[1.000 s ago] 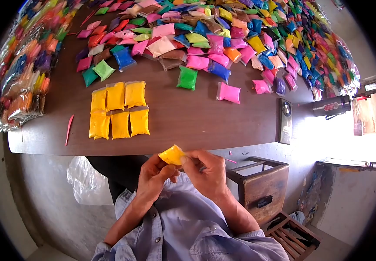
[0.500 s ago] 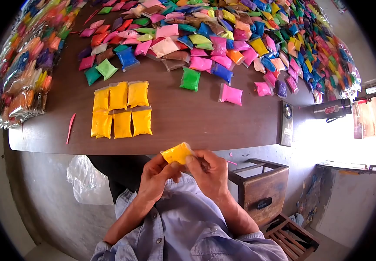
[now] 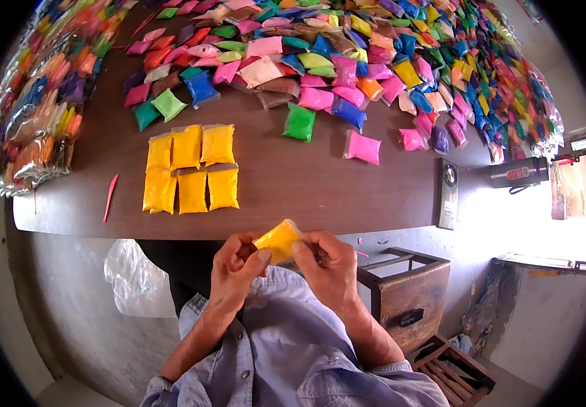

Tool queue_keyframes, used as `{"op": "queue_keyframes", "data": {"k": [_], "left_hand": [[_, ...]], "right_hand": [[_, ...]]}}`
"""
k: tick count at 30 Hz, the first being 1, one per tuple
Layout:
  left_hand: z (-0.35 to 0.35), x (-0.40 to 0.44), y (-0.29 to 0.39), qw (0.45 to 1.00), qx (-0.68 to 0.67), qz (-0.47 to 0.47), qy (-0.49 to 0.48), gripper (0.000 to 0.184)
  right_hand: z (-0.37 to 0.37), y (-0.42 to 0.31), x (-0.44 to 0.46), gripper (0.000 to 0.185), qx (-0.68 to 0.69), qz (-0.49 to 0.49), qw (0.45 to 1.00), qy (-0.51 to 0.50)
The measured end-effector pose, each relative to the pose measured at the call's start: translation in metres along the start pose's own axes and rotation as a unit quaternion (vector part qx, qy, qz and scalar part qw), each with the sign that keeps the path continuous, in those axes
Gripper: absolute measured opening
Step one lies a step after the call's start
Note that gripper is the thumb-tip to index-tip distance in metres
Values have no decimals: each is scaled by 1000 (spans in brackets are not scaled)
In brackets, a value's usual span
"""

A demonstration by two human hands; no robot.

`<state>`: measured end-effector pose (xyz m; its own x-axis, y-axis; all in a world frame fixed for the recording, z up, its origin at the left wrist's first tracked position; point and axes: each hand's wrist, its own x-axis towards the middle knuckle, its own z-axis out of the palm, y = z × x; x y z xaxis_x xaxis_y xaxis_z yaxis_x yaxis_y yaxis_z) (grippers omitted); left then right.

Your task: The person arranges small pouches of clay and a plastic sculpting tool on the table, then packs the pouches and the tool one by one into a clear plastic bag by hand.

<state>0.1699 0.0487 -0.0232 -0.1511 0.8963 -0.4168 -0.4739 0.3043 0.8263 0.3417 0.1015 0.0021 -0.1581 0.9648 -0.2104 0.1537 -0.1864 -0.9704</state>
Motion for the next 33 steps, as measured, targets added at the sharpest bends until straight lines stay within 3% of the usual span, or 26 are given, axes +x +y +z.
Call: {"op": "queue_keyframes", "data": {"k": [4,12,18,22,31,33], "left_hand": [[-8,4,-2,995,99,-26,-17,24],[-6,-2,-9,987,150,51,-20,28],[-5,-2,-4,997,52,31,-49,26],[-3,0,-1,995,92,-10,-36,25],[-7,2,-20,993,110,33,-24,21],[-11,1,-22,993,105,36,-48,23]], "right_hand": [[-2,0,-2,13,-75,-42,995,-43],[-3,1,-3,12,-95,-57,993,-34],[-5,-7,1,11,-104,-66,992,-18],[-3,-9,-2,11,-108,-66,991,-39],[-3,-6,-1,9,-142,-111,983,-44],[-8,-4,2,9,-138,-96,986,-3]]}}
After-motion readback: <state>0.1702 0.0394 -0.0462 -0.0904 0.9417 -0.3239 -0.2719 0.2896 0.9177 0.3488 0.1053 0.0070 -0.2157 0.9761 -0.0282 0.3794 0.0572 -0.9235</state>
